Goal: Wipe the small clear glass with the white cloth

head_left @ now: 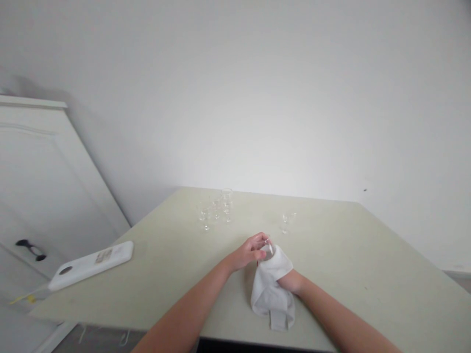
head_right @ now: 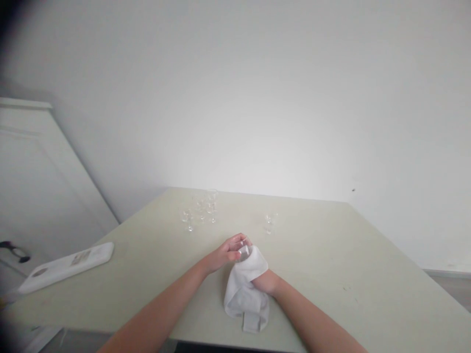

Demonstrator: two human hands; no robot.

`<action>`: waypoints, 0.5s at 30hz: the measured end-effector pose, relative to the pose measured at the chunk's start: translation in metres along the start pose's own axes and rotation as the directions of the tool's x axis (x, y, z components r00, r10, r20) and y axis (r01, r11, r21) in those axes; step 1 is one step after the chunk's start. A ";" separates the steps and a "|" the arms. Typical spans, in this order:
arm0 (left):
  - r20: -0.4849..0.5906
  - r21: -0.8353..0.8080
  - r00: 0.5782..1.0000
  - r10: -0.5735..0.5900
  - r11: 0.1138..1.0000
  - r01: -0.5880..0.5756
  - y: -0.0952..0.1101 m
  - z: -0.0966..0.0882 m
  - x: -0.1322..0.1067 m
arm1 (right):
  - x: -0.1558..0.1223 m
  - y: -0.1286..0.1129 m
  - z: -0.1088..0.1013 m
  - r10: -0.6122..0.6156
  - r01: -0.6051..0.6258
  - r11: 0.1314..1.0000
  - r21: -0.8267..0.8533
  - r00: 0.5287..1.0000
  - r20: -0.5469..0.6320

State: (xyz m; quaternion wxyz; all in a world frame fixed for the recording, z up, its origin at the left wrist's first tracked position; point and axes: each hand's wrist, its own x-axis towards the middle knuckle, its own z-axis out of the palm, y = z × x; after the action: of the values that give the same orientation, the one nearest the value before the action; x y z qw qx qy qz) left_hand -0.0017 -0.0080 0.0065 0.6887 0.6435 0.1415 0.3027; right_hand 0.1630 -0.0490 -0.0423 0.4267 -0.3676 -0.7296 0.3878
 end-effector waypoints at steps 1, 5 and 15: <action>0.002 -0.005 1.000 -0.004 1.000 0.004 0.000 0.000 0.000 | 0.000 0.000 0.000 0.001 -0.001 1.000 -0.005 1.000 0.001; -0.108 0.007 0.994 0.026 1.000 -0.025 0.000 0.001 0.002 | -0.003 -0.002 -0.001 -0.025 0.025 0.998 -0.049 1.000 0.010; 0.016 -0.004 1.000 -0.017 1.000 0.017 0.007 0.004 -0.001 | -0.005 0.034 0.001 -0.002 0.002 0.999 -0.037 1.000 0.012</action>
State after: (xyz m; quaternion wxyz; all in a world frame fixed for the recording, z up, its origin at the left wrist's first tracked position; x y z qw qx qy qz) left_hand -0.0022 -0.0117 0.0132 0.6938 0.6431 0.1410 0.2919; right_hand 0.1707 -0.0395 -0.0740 0.4157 -0.3724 -0.7397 0.3760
